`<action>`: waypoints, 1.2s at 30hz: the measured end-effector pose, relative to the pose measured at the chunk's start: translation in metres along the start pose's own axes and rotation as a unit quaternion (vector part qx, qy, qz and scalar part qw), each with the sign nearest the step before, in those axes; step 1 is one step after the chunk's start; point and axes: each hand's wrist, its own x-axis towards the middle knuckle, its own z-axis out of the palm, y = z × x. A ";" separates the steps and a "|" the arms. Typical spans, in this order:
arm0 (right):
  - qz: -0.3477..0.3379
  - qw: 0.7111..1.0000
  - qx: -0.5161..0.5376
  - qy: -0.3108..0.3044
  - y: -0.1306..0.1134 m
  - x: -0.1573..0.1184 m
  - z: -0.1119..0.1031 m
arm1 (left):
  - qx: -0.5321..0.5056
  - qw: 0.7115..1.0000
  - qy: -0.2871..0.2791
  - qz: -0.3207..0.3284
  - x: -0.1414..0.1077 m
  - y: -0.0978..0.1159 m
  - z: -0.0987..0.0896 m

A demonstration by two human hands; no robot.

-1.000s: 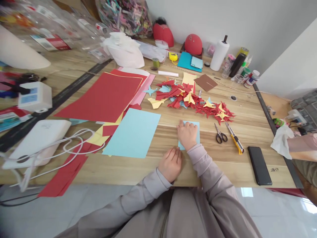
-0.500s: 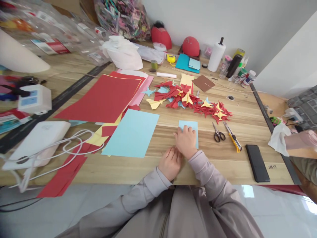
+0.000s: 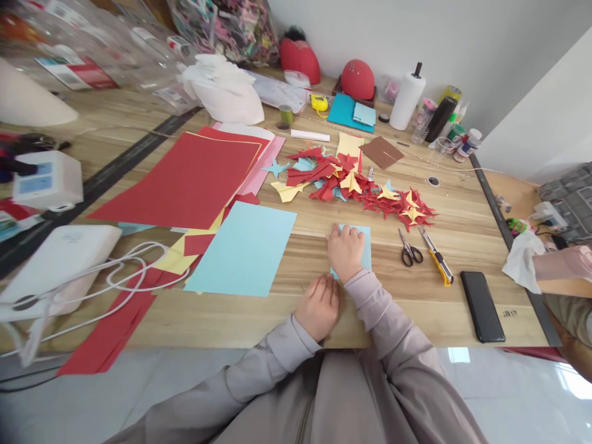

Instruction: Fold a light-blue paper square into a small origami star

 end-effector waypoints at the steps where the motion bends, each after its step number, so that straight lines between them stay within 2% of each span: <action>1: -0.003 1.000 0.001 -0.002 0.001 0.001 0.000 | -0.001 1.000 0.001 -0.001 0.000 0.000 0.000; 4: -0.014 1.000 0.010 -0.010 0.004 -0.002 -0.004 | 0.005 1.000 0.009 -0.003 0.001 -0.001 0.000; 11: -0.032 0.999 0.028 -0.030 -0.001 -0.044 -0.023 | 0.010 0.997 0.075 -0.021 0.005 0.001 -0.003; 14: -0.026 0.999 0.031 -0.031 -0.005 -0.050 -0.023 | -0.002 0.996 0.084 -0.018 0.008 0.001 -0.004; 21: -0.009 1.000 0.028 -0.002 -0.007 -0.036 -0.014 | -0.022 0.998 0.045 -0.026 0.008 -0.002 -0.007; 30: -0.016 0.999 0.041 -0.012 -0.002 -0.038 -0.015 | -0.061 0.992 0.019 -0.113 0.006 -0.009 -0.014; 36: -0.019 0.999 0.050 -0.011 -0.002 -0.039 -0.015 | -0.111 0.986 -0.055 -0.108 0.006 -0.011 -0.005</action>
